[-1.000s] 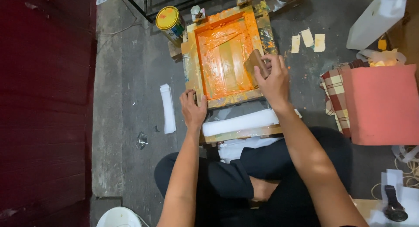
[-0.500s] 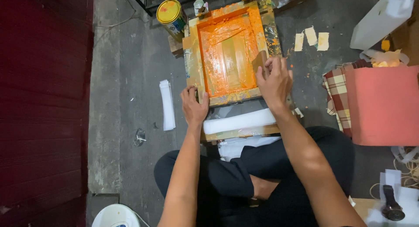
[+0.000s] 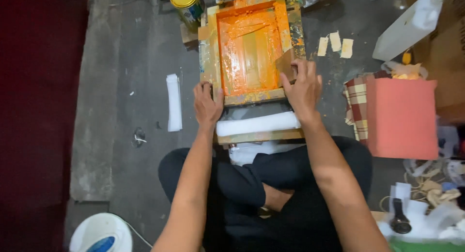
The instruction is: Manually screen printing orange ink onto white labels using a squeegee and a wooden frame.
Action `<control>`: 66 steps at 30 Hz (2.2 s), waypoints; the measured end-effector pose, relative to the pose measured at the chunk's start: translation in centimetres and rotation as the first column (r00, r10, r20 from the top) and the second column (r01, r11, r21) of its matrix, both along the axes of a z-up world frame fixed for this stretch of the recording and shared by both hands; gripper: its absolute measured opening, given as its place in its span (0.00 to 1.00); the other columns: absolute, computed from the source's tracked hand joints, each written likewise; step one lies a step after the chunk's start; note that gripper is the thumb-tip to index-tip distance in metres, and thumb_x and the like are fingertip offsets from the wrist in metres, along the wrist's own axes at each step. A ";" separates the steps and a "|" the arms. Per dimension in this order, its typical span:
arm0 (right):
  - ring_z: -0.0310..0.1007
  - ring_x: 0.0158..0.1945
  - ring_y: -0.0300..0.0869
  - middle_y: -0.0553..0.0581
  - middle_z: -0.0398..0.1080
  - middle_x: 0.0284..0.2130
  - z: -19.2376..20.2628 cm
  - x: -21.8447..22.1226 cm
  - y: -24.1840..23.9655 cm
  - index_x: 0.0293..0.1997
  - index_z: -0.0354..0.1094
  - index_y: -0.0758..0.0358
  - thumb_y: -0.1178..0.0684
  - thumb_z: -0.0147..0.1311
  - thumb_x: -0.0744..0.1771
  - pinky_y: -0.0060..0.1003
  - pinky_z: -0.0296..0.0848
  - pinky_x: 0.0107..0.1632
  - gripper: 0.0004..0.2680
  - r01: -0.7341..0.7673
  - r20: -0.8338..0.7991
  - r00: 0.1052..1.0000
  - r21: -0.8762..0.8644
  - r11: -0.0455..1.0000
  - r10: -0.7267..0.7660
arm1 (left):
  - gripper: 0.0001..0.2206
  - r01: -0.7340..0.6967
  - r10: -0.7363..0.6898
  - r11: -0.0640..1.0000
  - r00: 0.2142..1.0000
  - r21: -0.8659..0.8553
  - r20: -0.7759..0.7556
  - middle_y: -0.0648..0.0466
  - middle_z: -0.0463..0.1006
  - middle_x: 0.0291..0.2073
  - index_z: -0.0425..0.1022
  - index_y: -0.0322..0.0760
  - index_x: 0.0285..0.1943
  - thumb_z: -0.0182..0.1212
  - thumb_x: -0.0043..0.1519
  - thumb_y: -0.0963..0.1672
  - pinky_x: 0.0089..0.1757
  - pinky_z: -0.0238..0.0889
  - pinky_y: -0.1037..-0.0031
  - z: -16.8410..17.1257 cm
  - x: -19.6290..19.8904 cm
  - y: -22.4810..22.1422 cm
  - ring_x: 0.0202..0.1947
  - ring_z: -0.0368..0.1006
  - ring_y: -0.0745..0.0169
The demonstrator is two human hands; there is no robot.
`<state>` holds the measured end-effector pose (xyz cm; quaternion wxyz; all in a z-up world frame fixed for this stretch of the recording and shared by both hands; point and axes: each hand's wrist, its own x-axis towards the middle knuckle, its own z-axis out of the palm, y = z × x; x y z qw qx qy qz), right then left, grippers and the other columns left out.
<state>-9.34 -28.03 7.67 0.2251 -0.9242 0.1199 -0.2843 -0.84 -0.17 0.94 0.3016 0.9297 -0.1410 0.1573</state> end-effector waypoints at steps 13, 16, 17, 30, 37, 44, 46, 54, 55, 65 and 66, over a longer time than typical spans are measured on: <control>0.77 0.51 0.58 0.65 0.61 0.55 -2.1 -4.9 0.7 0.68 0.55 0.62 0.57 0.63 0.68 0.54 0.74 0.49 0.22 0.037 0.025 0.998 0.364 0.931 -0.050 | 0.31 0.069 -0.092 0.993 0.963 -0.101 -0.251 0.41 0.71 0.62 0.66 0.42 0.68 0.42 0.70 0.63 0.64 0.37 0.31 2.1 -0.5 0.3 0.64 0.66 0.33; 0.77 0.51 0.61 0.68 0.64 0.55 -5.1 -4.4 -0.9 0.68 0.54 0.62 0.57 0.62 0.67 0.55 0.75 0.50 0.22 0.087 -0.082 0.995 0.456 0.886 -0.055 | 0.25 0.221 -0.210 0.975 0.943 0.014 -0.260 0.43 0.70 0.64 0.72 0.45 0.67 0.57 0.67 0.58 0.64 0.46 0.39 3.8 -1.5 1.2 0.63 0.69 0.36; 0.78 0.49 0.56 0.63 0.70 0.52 -6.8 -4.0 -1.9 0.64 0.61 0.58 0.52 0.63 0.66 0.52 0.76 0.48 0.20 0.174 -0.218 0.972 0.440 0.881 -0.083 | 0.26 0.276 -0.236 0.954 0.933 0.117 -0.273 0.38 0.69 0.64 0.72 0.46 0.68 0.61 0.64 0.57 0.59 0.53 0.40 4.3 -2.2 1.6 0.63 0.68 0.32; 0.74 0.49 0.67 0.70 0.75 0.44 -4.1 -4.5 -0.1 0.55 0.74 0.67 0.60 0.50 0.66 0.59 0.74 0.49 0.12 0.184 -0.306 0.946 0.240 0.953 -0.106 | 0.27 0.225 -0.199 0.939 0.972 0.260 -0.123 0.47 0.70 0.41 0.73 0.48 0.67 0.72 0.56 0.44 0.43 0.67 0.60 0.9 -2.5 1.3 0.44 0.71 0.44; 0.76 0.49 0.65 0.68 0.74 0.42 -4.8 -4.4 -0.5 0.53 0.73 0.67 0.61 0.52 0.66 0.55 0.75 0.49 0.11 0.173 -0.264 0.959 0.250 0.953 -0.105 | 0.19 0.247 -0.234 0.952 0.968 0.180 -0.089 0.51 0.65 0.39 0.80 0.51 0.58 0.73 0.56 0.44 0.41 0.67 0.61 -0.1 -1.8 1.5 0.42 0.70 0.43; 0.76 0.47 0.64 0.70 0.68 0.46 -5.7 -4.3 -1.7 0.59 0.66 0.72 0.66 0.57 0.63 0.51 0.75 0.48 0.17 -0.010 -0.085 0.995 0.375 0.927 0.045 | 0.20 0.297 -0.297 0.954 0.955 -0.034 -0.019 0.46 0.64 0.47 0.75 0.54 0.65 0.67 0.63 0.43 0.43 0.71 0.58 1.2 -2.7 2.4 0.45 0.72 0.31; 0.76 0.48 0.62 0.70 0.66 0.47 -5.8 -4.1 -2.3 0.61 0.64 0.73 0.68 0.58 0.62 0.52 0.74 0.49 0.20 -0.068 -0.017 0.997 0.401 0.913 0.082 | 0.22 0.290 -0.294 0.952 0.956 -0.100 -0.025 0.44 0.64 0.50 0.72 0.58 0.68 0.66 0.64 0.43 0.44 0.73 0.55 2.0 -2.9 2.1 0.47 0.72 0.28; 0.75 0.54 0.57 0.63 0.63 0.54 -4.9 -3.5 -3.5 0.72 0.60 0.65 0.73 0.50 0.65 0.43 0.72 0.53 0.25 -0.349 0.296 0.927 0.455 0.819 0.231 | 0.18 0.190 -0.143 0.845 0.981 -0.499 0.132 0.49 0.67 0.51 0.74 0.50 0.64 0.68 0.65 0.41 0.48 0.77 0.61 6.1 -3.1 0.2 0.50 0.76 0.37; 0.75 0.54 0.57 0.63 0.63 0.54 -4.7 -3.5 -3.4 0.72 0.60 0.65 0.73 0.50 0.65 0.43 0.72 0.53 0.25 -0.349 0.294 0.927 0.454 0.820 0.232 | 0.18 0.189 -0.142 0.844 0.981 -0.501 0.130 0.49 0.67 0.51 0.74 0.50 0.64 0.68 0.65 0.41 0.48 0.77 0.61 6.1 -2.9 0.1 0.50 0.76 0.37; 0.71 0.62 0.57 0.68 0.59 0.67 -1.1 -3.4 -1.1 0.74 0.52 0.65 0.73 0.48 0.68 0.44 0.71 0.59 0.24 -0.415 0.344 0.895 0.411 0.811 0.284 | 0.18 0.245 -0.101 0.764 0.959 -0.597 0.264 0.54 0.68 0.54 0.72 0.46 0.63 0.68 0.65 0.40 0.51 0.76 0.69 10.3 -0.9 -0.7 0.52 0.75 0.52; 0.72 0.60 0.53 0.65 0.60 0.65 -0.5 -3.4 -0.1 0.71 0.53 0.67 0.74 0.48 0.67 0.42 0.73 0.61 0.23 -0.356 0.301 0.921 0.397 0.846 0.246 | 0.18 0.252 -0.113 0.750 0.960 -0.612 0.256 0.55 0.70 0.54 0.73 0.42 0.61 0.68 0.62 0.37 0.50 0.76 0.73 11.3 -0.8 -0.7 0.49 0.74 0.61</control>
